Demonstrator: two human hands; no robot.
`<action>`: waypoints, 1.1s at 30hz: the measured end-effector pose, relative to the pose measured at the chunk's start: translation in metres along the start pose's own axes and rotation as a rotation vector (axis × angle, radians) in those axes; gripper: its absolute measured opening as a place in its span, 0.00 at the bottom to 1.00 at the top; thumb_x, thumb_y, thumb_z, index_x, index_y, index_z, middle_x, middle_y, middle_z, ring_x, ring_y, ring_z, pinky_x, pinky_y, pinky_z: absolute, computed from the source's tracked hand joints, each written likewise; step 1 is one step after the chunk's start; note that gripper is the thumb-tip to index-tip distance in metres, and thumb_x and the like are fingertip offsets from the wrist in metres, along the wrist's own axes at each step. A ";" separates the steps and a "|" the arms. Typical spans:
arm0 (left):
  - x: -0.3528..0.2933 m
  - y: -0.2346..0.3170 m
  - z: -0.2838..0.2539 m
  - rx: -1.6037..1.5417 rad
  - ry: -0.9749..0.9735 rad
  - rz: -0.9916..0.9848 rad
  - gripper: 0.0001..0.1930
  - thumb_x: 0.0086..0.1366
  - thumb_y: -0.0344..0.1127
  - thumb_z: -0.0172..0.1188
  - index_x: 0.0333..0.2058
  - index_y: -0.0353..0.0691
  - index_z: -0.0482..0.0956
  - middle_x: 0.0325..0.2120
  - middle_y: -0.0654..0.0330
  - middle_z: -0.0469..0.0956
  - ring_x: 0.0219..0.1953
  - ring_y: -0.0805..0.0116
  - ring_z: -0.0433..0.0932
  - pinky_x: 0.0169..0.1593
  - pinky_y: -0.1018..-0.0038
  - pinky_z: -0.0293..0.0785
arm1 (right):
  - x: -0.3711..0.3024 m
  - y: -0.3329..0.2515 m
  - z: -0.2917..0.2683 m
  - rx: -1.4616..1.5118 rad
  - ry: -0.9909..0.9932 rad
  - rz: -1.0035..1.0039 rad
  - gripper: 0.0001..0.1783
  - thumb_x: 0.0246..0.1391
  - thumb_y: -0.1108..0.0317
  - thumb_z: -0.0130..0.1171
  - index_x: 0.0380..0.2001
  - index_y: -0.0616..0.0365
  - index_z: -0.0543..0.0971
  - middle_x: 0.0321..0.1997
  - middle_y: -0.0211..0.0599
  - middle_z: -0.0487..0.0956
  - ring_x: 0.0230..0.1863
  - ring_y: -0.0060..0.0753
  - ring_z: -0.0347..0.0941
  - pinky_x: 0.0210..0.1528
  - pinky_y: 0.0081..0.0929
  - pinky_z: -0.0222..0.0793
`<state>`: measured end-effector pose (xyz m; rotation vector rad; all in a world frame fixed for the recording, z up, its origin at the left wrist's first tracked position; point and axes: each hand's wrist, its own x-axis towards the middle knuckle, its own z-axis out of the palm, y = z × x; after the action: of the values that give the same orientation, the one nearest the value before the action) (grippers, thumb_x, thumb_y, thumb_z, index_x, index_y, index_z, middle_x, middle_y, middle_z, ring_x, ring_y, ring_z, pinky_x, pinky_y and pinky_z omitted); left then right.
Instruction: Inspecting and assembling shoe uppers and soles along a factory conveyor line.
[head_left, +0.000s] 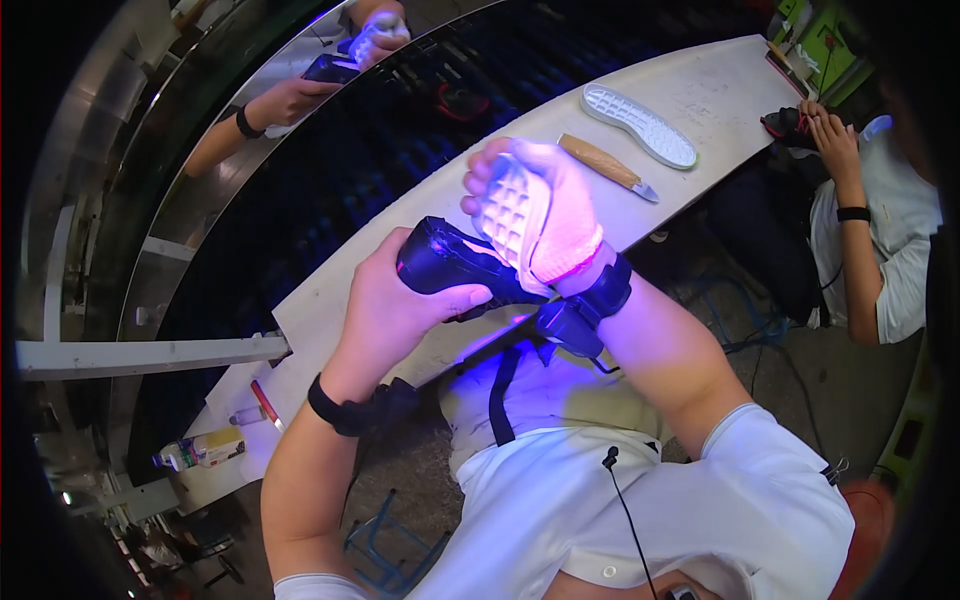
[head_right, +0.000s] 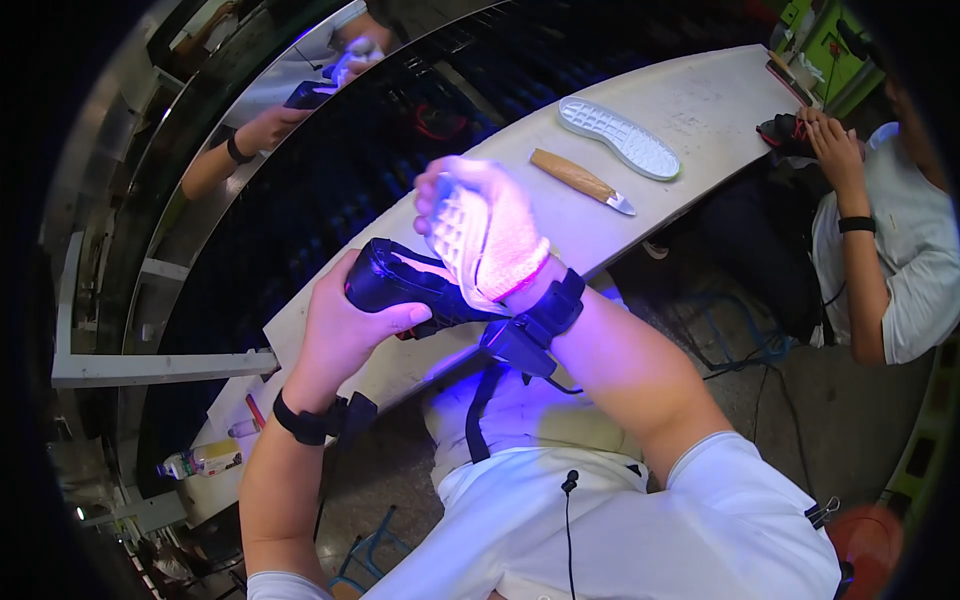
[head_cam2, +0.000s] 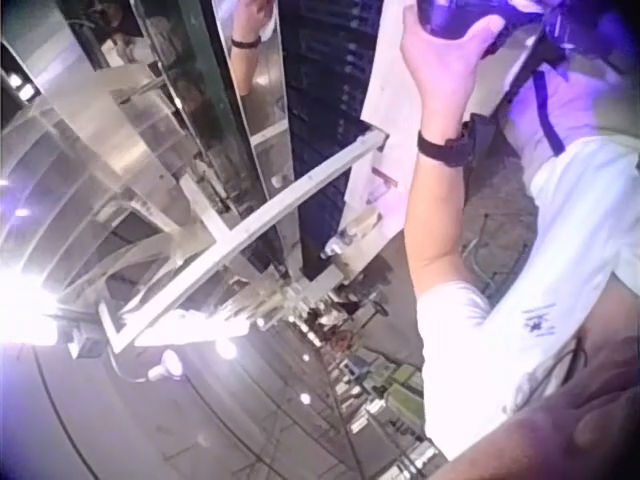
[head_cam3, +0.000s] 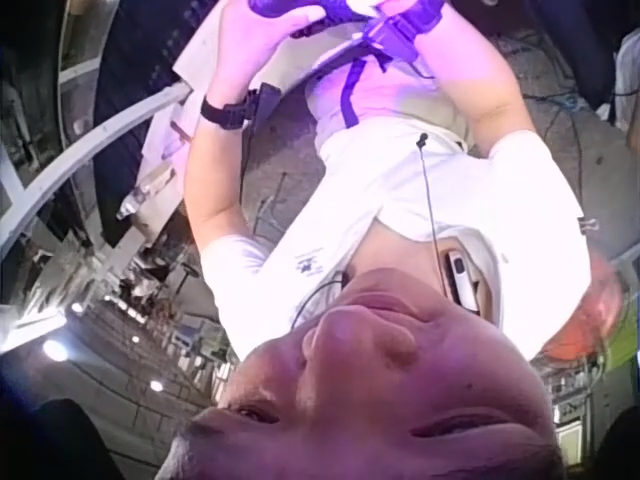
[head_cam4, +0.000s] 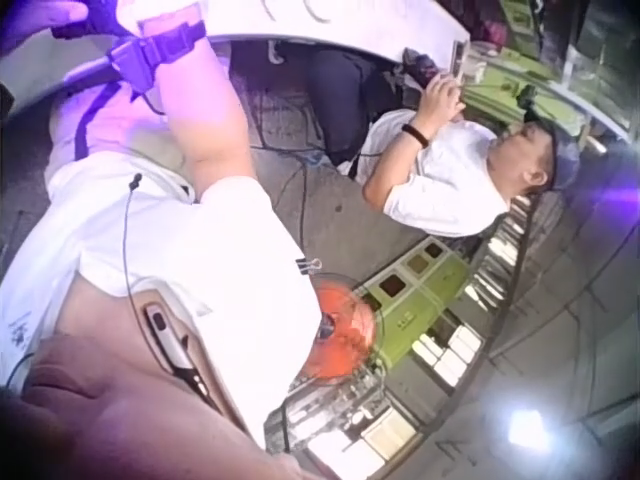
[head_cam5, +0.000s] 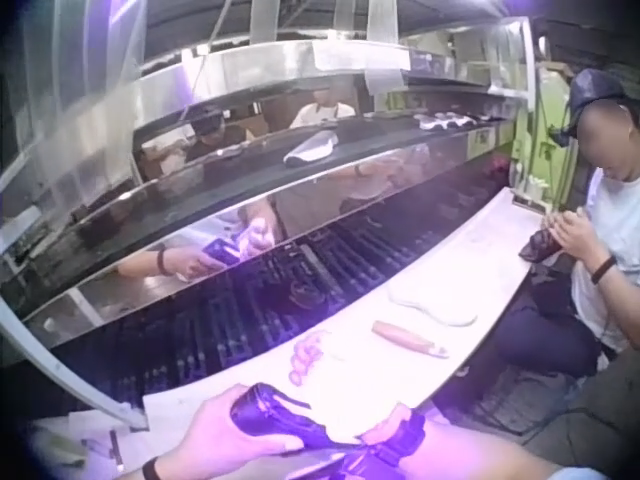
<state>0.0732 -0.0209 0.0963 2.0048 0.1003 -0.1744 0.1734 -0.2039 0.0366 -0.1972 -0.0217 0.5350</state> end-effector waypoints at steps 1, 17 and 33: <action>-0.001 -0.002 0.006 0.017 0.058 0.029 0.32 0.52 0.35 0.87 0.51 0.33 0.80 0.38 0.61 0.86 0.36 0.76 0.85 0.40 0.76 0.84 | 0.002 0.002 0.008 -0.325 -0.074 -0.036 0.15 0.67 0.60 0.56 0.42 0.63 0.79 0.38 0.36 0.77 0.40 0.30 0.73 0.48 0.30 0.72; 0.018 0.058 0.053 0.763 -0.042 0.419 0.43 0.49 0.66 0.82 0.45 0.32 0.76 0.24 0.50 0.83 0.25 0.51 0.87 0.30 0.62 0.83 | -0.049 -0.059 0.018 -1.129 -0.350 -0.214 0.24 0.70 0.48 0.51 0.46 0.61 0.76 0.49 0.40 0.72 0.51 0.33 0.67 0.60 0.31 0.61; -0.049 0.052 0.005 0.464 -0.375 0.471 0.53 0.45 0.64 0.85 0.66 0.42 0.75 0.73 0.35 0.58 0.75 0.33 0.60 0.75 0.47 0.63 | -0.154 -0.032 -0.031 -1.990 -0.457 -0.675 0.52 0.60 0.37 0.65 0.72 0.70 0.67 0.76 0.65 0.69 0.76 0.64 0.67 0.79 0.55 0.60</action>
<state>0.0325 -0.0470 0.1495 2.3500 -0.7032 -0.2844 0.0587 -0.3145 0.0172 -1.9185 -1.0549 -0.3223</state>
